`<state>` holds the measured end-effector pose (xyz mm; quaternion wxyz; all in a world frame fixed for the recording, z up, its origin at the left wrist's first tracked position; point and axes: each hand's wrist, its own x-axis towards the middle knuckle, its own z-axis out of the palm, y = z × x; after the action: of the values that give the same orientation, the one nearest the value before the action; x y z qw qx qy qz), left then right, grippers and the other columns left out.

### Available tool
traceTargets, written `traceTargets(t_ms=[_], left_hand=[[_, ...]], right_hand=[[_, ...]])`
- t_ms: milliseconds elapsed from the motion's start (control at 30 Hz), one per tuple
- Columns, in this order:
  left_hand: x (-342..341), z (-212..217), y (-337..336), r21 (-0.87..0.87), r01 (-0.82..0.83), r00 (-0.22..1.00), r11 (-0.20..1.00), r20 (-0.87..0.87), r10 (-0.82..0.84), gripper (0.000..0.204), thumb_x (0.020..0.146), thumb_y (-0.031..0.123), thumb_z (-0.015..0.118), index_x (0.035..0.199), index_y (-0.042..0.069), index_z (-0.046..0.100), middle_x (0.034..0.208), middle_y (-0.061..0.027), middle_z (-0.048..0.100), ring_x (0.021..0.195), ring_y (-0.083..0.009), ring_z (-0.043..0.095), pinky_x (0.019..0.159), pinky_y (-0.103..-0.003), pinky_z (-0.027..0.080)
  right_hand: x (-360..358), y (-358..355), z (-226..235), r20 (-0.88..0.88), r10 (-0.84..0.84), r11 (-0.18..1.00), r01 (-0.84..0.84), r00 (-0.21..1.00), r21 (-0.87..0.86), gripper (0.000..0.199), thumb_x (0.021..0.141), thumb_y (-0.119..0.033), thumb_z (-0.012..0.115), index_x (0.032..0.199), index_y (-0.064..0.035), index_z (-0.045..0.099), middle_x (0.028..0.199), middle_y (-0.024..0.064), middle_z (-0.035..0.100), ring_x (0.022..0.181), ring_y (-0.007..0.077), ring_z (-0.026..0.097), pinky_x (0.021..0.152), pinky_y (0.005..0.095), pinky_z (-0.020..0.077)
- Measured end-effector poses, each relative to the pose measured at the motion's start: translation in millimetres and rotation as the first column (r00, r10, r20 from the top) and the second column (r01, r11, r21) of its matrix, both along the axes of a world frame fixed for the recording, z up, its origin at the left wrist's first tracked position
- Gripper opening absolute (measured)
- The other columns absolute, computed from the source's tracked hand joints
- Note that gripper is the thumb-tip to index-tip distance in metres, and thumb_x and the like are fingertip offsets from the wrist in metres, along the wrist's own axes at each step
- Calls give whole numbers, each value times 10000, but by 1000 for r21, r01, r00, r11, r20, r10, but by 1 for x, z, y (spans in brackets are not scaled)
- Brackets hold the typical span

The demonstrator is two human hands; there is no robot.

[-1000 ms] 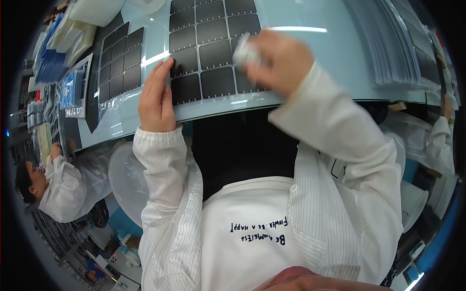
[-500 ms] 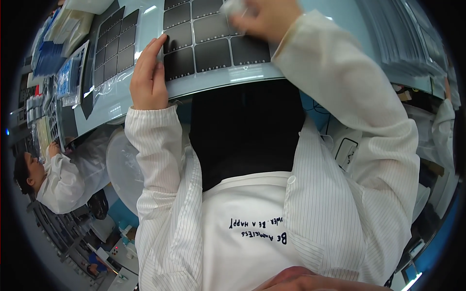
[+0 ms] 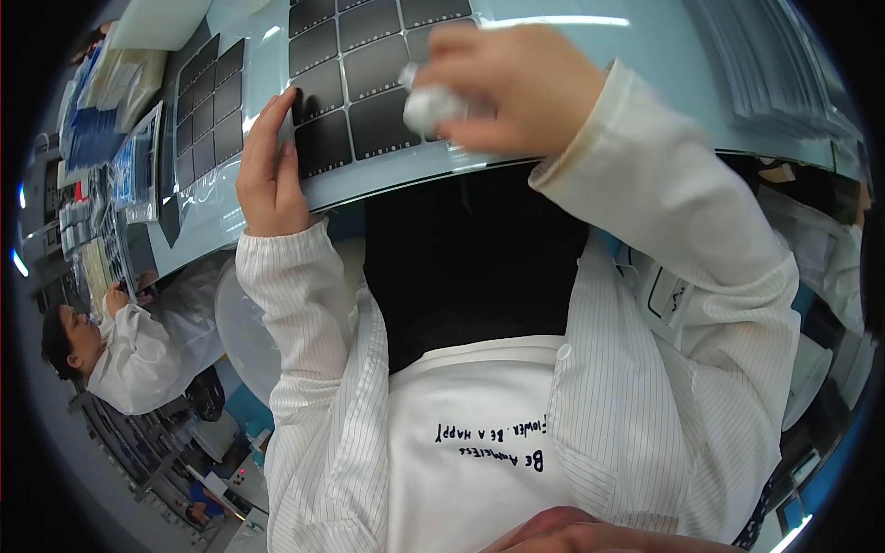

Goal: The recorder uses a cloth to wipe down and inspect the grid lines on solar cell film panels at a workstation.

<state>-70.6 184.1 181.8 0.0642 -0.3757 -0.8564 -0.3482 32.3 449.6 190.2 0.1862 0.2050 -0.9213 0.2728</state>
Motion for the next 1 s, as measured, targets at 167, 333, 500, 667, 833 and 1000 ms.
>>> traceTargets(t_ms=[167,333,500,667,833,1000], left_hand=[[-2,-2,5,-3,19,1000,1000,-3,-19,495,814,-90,405,1270,40,550,1270,-133,576,1237,-271,504,1042,-347,357],[-1,-1,4,32,7,1000,999,27,-8,505,793,-85,404,1267,12,547,1269,-134,577,1235,-264,505,1057,-351,340],[0,0,6,26,0,1000,1000,13,0,505,793,-85,408,1262,24,557,1261,-126,585,1224,-269,515,1055,-352,343],[-3,-3,7,20,9,1000,1000,19,-10,489,808,-82,407,1260,28,558,1260,-131,584,1224,-273,513,1049,-350,351],[-1,1,0,-1,-16,1000,1000,-19,16,489,808,-87,403,1256,27,561,1262,-144,578,1228,-286,510,1048,-352,355],[-2,1,3,2,6,999,1000,-34,-6,492,803,-90,401,1251,31,566,1261,-151,576,1229,-298,508,1046,-353,359]], right_hand=[[-13,37,10,79,-356,931,361,931,-61,216,732,-247,660,830,-56,647,846,118,586,741,319,621,659,417,511],[12,-6,11,218,60,997,-47,974,-62,243,743,-247,650,889,-55,616,904,113,574,741,312,621,660,428,509],[-14,56,15,7,-481,874,479,877,84,259,760,-243,641,934,-51,655,922,121,592,785,325,621,716,431,499],[-3,64,19,-132,-731,653,742,670,149,203,787,-220,667,841,-25,682,838,123,614,762,308,627,689,402,499],[47,45,32,467,-369,767,546,804,-335,310,891,-223,590,1119,-15,559,1093,135,570,815,254,665,642,288,531],[66,27,55,747,311,391,637,588,-664,483,960,-213,480,1363,40,397,1331,219,494,949,284,674,661,262,565]])
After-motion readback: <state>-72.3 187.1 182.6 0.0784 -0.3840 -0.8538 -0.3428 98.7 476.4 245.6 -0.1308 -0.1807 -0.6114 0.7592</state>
